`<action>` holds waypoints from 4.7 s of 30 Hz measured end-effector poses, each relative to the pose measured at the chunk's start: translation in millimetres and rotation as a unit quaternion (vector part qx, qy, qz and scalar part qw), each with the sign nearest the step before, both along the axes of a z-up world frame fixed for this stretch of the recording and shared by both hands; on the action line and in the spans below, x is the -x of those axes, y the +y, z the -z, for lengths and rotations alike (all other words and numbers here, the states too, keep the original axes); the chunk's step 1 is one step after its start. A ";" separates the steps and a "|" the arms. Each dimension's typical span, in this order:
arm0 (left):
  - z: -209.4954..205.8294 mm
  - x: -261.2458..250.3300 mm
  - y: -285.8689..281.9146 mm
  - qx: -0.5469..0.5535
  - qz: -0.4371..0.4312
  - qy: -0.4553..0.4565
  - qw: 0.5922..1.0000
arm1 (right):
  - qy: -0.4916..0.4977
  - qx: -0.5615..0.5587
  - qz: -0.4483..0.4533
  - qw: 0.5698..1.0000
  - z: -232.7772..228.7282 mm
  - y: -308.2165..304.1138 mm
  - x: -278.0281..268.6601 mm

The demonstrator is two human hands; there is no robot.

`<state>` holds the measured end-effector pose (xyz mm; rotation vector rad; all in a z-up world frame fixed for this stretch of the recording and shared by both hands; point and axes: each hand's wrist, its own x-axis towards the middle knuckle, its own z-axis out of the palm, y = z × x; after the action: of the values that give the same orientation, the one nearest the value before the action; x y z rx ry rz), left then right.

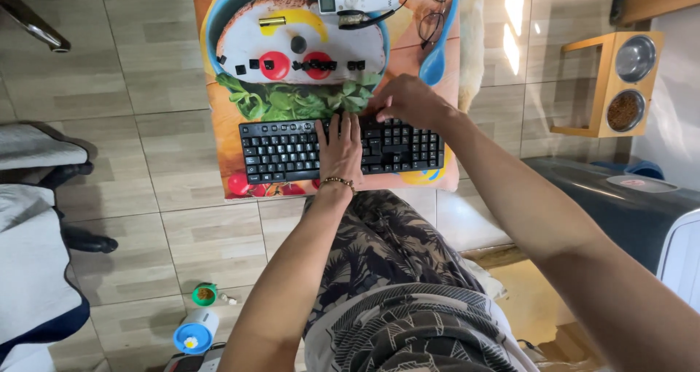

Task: The recorder is cleaning and repairing a mechanical computer keyboard by removing keycaps and placing small components.

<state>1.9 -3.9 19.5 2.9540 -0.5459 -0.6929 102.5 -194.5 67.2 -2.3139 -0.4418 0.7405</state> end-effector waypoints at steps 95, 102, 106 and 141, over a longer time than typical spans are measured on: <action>-6.1 4.3 -39.9 0.043 -0.010 -0.075 0.996 | -0.153 0.045 0.043 0.986 8.8 -25.8 -26.5; 20.2 8.5 -50.3 0.021 -0.039 -0.049 0.998 | 0.093 0.203 -0.101 0.969 37.2 -33.7 -5.1; 5.6 7.8 -52.4 0.015 -0.045 -0.073 0.996 | 0.107 0.218 -0.092 0.966 34.0 -26.4 -2.9; -15.9 -8.7 -41.3 0.023 -0.005 0.043 0.999 | -0.175 -0.043 0.040 0.983 17.7 -43.1 -43.2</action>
<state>10.6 -45.2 35.4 2.8675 -0.5319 -0.7907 145.7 -237.6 49.4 -2.3686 -0.5196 0.2683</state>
